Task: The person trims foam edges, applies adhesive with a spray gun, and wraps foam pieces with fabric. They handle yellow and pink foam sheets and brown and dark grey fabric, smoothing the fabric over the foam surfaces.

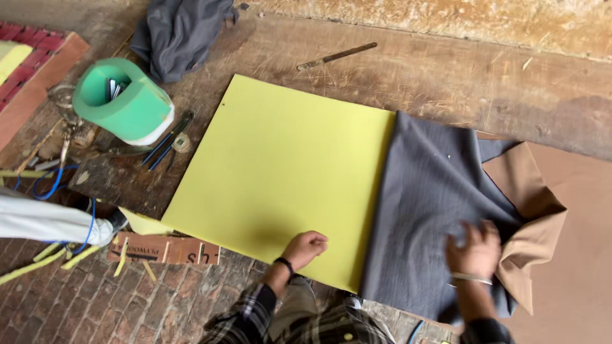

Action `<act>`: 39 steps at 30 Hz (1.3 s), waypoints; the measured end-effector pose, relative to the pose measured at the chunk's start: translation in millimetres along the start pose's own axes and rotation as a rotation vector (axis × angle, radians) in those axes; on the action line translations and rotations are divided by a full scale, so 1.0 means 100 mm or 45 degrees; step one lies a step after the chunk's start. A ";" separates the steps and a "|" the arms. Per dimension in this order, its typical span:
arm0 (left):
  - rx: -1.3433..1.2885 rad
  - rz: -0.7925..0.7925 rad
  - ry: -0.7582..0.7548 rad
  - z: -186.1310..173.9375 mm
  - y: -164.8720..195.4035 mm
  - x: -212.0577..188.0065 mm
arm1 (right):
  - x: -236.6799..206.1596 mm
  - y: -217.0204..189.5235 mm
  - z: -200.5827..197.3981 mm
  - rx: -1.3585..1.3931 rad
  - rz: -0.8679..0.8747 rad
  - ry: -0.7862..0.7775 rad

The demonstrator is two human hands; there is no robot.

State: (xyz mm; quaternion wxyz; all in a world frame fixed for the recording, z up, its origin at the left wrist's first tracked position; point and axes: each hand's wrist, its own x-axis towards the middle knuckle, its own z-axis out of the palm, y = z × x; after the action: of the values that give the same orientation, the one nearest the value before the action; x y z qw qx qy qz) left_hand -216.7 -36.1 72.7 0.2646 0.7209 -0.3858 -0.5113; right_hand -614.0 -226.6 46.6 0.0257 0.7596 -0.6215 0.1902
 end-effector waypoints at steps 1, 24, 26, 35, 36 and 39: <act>-0.024 -0.045 0.023 -0.08 -0.09 -0.06 | 0.09 -0.26 0.09 0.168 -0.055 -0.060; 0.487 0.517 0.840 -4.33 -1.44 2.03 | 1.91 -3.68 2.31 1.177 0.493 -0.273; 0.477 0.580 0.873 -4.56 -1.32 2.59 | 1.76 -4.81 2.56 1.604 0.534 -0.564; 0.403 0.371 0.931 -4.97 -0.95 3.15 | 1.41 -7.45 2.31 1.594 0.624 -1.172; 0.362 0.413 0.994 -5.03 -0.95 3.01 | 1.37 -7.58 2.27 1.520 0.578 -1.172; 0.209 0.578 1.088 -5.21 -0.99 2.48 | 1.36 -7.87 2.26 1.353 0.350 -1.209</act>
State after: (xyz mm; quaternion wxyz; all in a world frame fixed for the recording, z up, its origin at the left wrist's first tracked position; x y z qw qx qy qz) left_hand 346.7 -192.4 39.6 0.4465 0.7822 -0.4292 -0.0673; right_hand 215.6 -238.0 36.4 -0.6435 0.5853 -0.4791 0.1178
